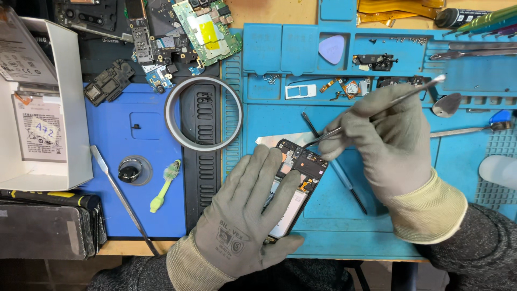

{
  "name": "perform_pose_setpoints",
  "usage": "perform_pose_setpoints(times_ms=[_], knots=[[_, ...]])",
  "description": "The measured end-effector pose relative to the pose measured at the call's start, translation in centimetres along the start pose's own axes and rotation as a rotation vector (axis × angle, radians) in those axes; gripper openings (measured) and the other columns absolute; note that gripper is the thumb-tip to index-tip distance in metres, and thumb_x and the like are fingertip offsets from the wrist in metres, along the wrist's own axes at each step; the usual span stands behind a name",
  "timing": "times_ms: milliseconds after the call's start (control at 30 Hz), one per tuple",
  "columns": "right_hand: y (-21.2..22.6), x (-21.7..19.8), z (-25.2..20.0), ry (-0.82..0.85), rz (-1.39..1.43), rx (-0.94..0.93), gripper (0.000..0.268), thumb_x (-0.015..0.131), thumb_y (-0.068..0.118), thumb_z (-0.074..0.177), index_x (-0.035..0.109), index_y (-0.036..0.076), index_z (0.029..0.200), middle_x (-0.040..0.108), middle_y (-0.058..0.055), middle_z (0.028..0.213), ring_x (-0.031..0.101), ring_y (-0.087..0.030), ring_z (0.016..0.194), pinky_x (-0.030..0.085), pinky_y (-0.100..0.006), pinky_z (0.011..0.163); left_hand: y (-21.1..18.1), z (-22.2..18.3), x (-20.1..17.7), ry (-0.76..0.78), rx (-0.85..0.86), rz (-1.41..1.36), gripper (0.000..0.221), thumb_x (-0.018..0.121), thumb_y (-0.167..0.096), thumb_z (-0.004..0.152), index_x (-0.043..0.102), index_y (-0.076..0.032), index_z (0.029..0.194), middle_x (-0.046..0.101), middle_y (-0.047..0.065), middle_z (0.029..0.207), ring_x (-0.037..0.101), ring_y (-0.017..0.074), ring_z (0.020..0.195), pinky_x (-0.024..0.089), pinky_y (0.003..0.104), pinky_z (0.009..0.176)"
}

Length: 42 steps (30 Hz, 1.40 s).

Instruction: The person works on a disassembled smartphone, using a spudger and tweezers to manipulate internal components and ribbon cables. They apply a liquid from a squeeze bottle to the battery area and continue adjusting parts inside the device.

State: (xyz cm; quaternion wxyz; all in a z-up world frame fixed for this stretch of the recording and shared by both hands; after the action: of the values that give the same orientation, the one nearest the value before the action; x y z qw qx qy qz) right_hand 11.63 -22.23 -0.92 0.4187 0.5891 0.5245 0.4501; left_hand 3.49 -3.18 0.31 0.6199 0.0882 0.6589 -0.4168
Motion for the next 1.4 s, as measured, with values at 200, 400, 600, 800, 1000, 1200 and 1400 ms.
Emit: perform_pose_setpoints(times_ms=[200,400,600,800,1000,1200,1400], knots=[[0.4,0.3,-1.6,0.192,-0.120,-0.605,0.017,0.060,0.013,0.098,0.053,0.007,0.084,0.070,-0.015,0.076,0.079,-0.028,0.071,0.074,-0.041,0.073,0.2,-0.2,0.1,0.002,0.021,0.014,0.076,0.030,-0.060,0.103,0.045,-0.001,0.149,0.042,0.036,0.152,0.043,0.0538,0.144,0.035,0.058,0.121],[-0.6,-0.8,-3.0,0.270,-0.197,-0.594,0.016,0.061,0.000,0.095,0.061,0.015,0.090,0.071,-0.015,0.087,0.080,-0.030,0.078,0.070,-0.040,0.081,0.3,-0.1,-0.1,-0.034,0.015,-0.029,0.075,0.028,-0.058,0.103,0.047,0.001,0.147,0.043,0.036,0.152,0.042,0.0539,0.144,0.035,0.058,0.120],[-1.1,-1.3,-3.6,0.324,-0.220,-0.615,0.022,0.063,0.007,0.099,0.066,0.023,0.114,0.071,-0.013,0.104,0.081,-0.031,0.095,0.070,-0.044,0.093,0.5,-0.3,-0.2,-0.047,0.022,-0.051,0.076,0.025,-0.055,0.104,0.047,0.003,0.147,0.041,0.037,0.152,0.040,0.0539,0.143,0.033,0.060,0.120],[-1.3,-0.5,-3.8,0.249,-0.193,-0.661,0.022,0.064,0.005,0.098,0.068,0.023,0.110,0.072,-0.017,0.098,0.081,-0.032,0.089,0.070,-0.044,0.087,0.6,-0.7,0.5,-0.017,0.006,-0.002,0.079,0.024,-0.058,0.103,0.041,-0.001,0.154,0.035,0.033,0.158,0.035,0.0509,0.148,0.027,0.056,0.124],[-0.2,-0.4,-4.3,0.265,-0.325,-0.564,0.020,0.062,0.007,0.100,0.067,0.026,0.105,0.071,-0.020,0.110,0.083,-0.026,0.087,0.073,-0.031,0.080,0.7,-0.9,0.6,-0.045,0.003,-0.028,0.079,0.021,-0.056,0.103,0.043,0.000,0.153,0.037,0.033,0.158,0.035,0.0518,0.148,0.027,0.056,0.124],[0.1,0.1,-3.9,0.287,-0.271,-0.476,0.036,0.057,-0.012,0.092,0.063,0.024,0.091,0.072,-0.025,0.103,0.081,-0.030,0.091,0.070,-0.036,0.082,0.8,-0.9,0.5,-0.051,0.009,-0.043,0.080,0.035,-0.058,0.097,0.046,0.002,0.150,0.039,0.035,0.156,0.036,0.0524,0.147,0.026,0.057,0.124],[0.1,0.3,-3.9,0.309,-0.245,-0.451,0.035,0.057,-0.006,0.095,0.063,0.028,0.092,0.073,-0.025,0.103,0.080,-0.030,0.096,0.068,-0.038,0.090,0.7,-1.1,0.5,-0.035,0.024,0.014,0.091,0.050,-0.064,0.089,0.043,0.002,0.152,0.037,0.035,0.157,0.034,0.0522,0.148,0.027,0.058,0.125]])
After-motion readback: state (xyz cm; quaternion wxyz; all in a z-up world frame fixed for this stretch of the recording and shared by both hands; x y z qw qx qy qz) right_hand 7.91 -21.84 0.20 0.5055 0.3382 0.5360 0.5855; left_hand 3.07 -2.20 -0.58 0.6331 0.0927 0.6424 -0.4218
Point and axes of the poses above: each hand's wrist, its own z-axis towards the middle knuckle, its own x-axis out of the palm, y = z × x, the point moved 5 cm from there along z, towards the middle knuckle
